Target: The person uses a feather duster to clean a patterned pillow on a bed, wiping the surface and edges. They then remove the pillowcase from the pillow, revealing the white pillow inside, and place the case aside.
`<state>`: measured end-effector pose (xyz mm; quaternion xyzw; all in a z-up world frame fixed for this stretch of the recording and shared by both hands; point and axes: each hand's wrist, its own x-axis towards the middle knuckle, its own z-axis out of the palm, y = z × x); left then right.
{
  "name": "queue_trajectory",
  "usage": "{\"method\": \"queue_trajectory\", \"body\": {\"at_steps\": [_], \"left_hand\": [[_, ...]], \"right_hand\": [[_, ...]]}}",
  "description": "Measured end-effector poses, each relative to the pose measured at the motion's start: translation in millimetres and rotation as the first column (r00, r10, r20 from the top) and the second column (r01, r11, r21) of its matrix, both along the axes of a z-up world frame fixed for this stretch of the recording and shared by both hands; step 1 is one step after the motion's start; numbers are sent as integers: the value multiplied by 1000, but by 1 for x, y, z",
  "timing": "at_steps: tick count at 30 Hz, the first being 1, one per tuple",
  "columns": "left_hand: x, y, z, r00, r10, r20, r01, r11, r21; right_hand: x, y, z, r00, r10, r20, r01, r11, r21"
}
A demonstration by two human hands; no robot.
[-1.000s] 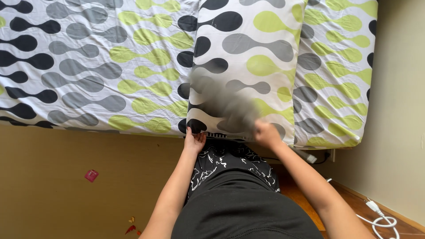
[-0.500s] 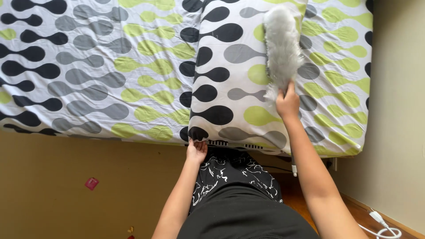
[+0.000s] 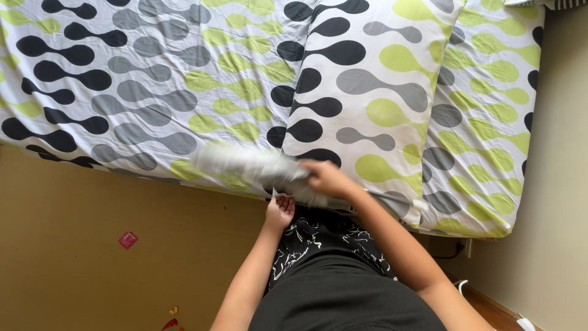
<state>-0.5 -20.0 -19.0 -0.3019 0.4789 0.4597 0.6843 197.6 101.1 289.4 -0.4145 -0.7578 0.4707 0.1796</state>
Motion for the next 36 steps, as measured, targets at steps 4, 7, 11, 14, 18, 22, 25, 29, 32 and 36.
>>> {"method": "queue_trajectory", "body": {"at_steps": [4,7,11,14,18,22,25,29,32,36], "left_hand": [[-3,5,19,999,-12,-33,12,1000,-11],[-4,7,25,999,-28,-17,28,999,-25],[0,10,30,996,-89,-8,88,996,-33],[4,8,12,990,-142,-17,142,989,29],[23,21,128,972,-201,124,185,974,128],[21,8,25,975,-222,26,222,975,-25],[30,13,47,978,-207,-1,207,978,-12],[42,14,63,976,-217,6,217,976,-33],[47,16,77,985,-174,2,174,984,-28],[52,16,112,999,-21,33,20,1000,14]], "right_hand": [[80,16,-18,876,-480,-46,480,860,175],[124,5,-23,597,-798,-80,794,573,203],[137,-48,-65,654,-751,87,707,649,281],[115,-90,-40,885,-446,134,370,848,379],[108,-112,-17,827,50,559,-97,994,54],[146,-113,-46,824,-561,78,475,761,442],[164,-112,-66,618,-786,-16,739,573,355],[174,-146,-108,751,-635,179,597,770,227],[158,-164,-99,883,-288,369,239,955,174],[145,-175,-94,894,-393,215,337,907,254]]}}
